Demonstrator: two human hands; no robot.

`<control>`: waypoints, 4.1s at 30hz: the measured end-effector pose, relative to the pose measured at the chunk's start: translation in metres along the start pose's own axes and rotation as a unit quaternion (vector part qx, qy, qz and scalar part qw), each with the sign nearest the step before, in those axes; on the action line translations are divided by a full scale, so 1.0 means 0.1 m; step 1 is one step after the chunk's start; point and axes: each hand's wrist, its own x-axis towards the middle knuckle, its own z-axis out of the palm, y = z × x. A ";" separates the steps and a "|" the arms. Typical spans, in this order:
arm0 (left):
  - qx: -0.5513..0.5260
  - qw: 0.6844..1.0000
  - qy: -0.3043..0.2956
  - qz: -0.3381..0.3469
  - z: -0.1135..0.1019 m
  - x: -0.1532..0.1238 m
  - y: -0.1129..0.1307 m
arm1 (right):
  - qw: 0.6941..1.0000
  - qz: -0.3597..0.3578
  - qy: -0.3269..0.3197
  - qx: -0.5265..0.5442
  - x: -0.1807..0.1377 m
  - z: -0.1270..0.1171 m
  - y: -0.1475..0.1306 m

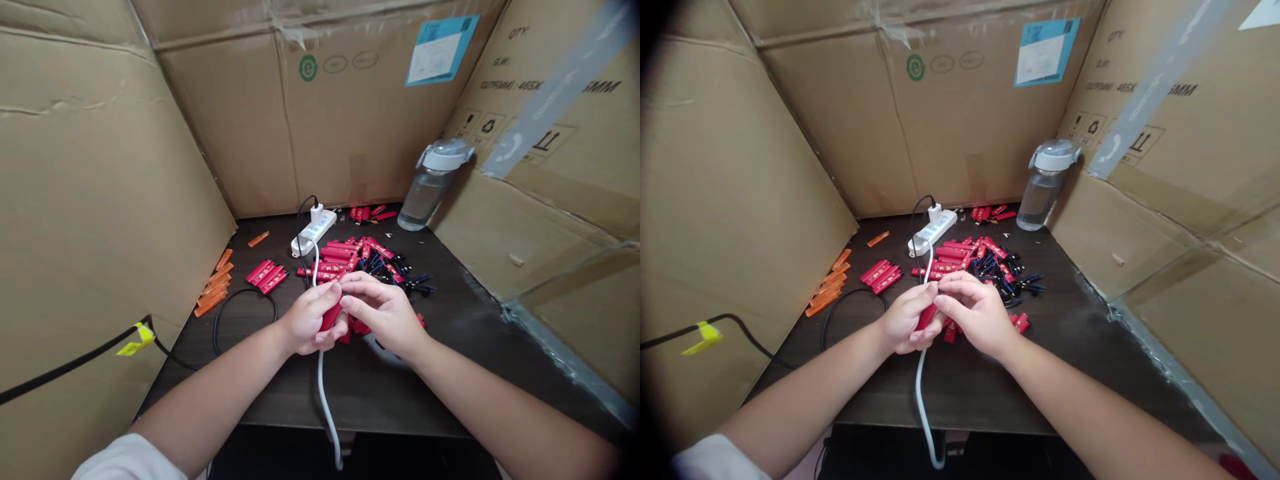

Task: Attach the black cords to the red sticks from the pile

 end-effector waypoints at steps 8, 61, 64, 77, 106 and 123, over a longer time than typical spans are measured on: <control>-0.006 1.000 0.004 -0.015 0.03 -0.02 0.00 | 0.995 0.002 0.000 0.101 -0.02 -0.01 0.18; 0.724 0.448 0.149 0.502 0.02 -0.17 0.13 | 0.951 -0.241 -0.020 -0.192 -0.06 -0.04 -0.13; 0.722 0.448 0.150 0.506 0.02 -0.16 0.11 | 0.959 -0.221 -0.017 -0.177 -0.09 -0.04 -0.09; 0.699 0.559 0.132 0.426 0.09 -0.15 0.10 | 0.936 -0.283 -0.034 -0.206 -0.09 -0.04 -0.10; 0.576 0.780 0.059 0.239 0.15 -0.23 0.27 | 0.944 -0.264 -0.146 -0.131 -0.04 -0.14 -0.08; 0.406 0.912 -0.001 0.049 0.11 -0.19 0.20 | 0.899 -0.300 -0.220 -0.233 0.05 -0.33 -0.24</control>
